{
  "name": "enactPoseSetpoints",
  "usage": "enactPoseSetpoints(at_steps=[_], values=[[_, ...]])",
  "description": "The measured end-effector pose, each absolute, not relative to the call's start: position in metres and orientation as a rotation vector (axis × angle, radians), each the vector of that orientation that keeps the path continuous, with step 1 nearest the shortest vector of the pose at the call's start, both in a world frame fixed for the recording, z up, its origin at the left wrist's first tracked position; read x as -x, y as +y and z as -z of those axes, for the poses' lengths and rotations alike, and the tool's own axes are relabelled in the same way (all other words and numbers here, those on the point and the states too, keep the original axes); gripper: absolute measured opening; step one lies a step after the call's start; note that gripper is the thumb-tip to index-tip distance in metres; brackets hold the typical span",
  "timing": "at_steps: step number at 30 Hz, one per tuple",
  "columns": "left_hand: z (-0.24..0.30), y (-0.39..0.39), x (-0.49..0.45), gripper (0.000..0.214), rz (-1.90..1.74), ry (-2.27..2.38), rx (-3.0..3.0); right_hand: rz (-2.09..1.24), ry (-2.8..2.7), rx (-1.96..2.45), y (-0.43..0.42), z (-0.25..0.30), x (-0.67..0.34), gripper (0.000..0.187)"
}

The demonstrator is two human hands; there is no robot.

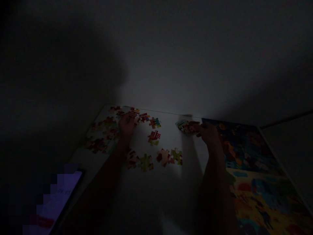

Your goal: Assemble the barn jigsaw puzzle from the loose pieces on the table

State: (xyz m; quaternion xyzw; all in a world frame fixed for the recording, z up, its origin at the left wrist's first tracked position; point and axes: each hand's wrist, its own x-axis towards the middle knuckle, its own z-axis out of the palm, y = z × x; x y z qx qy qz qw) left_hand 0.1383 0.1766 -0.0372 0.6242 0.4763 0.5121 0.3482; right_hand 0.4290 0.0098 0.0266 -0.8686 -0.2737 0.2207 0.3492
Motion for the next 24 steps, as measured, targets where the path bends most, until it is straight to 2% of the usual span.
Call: enactPoseSetpoints(at_steps=[7,11,13,18,21,24], values=[[0.032,0.177,-0.138,0.02,-1.379,1.231,-1.479,-0.462,-0.855,2.522,0.014,-0.029,-0.43,0.037],[0.022,0.179,-0.132,0.018,-1.373,1.264,-1.39,-0.325,-1.099,2.454,0.024,-0.043,-0.409,0.035],[0.018,0.181,-0.128,0.018,-1.376,1.283,-1.374,-0.398,-1.319,2.328,0.032,-0.051,-0.383,0.035],[0.013,0.191,-0.113,0.017,-1.398,1.328,-1.369,-0.846,-1.804,1.868,0.046,-0.058,-0.291,0.026],[0.014,0.195,-0.105,0.018,-1.41,1.385,-1.316,-0.802,-1.957,1.843,0.047,-0.047,-0.242,0.019],[0.015,0.197,-0.1,0.019,-1.386,1.414,-1.274,-0.72,-1.984,1.937,0.045,-0.031,-0.207,0.025]])
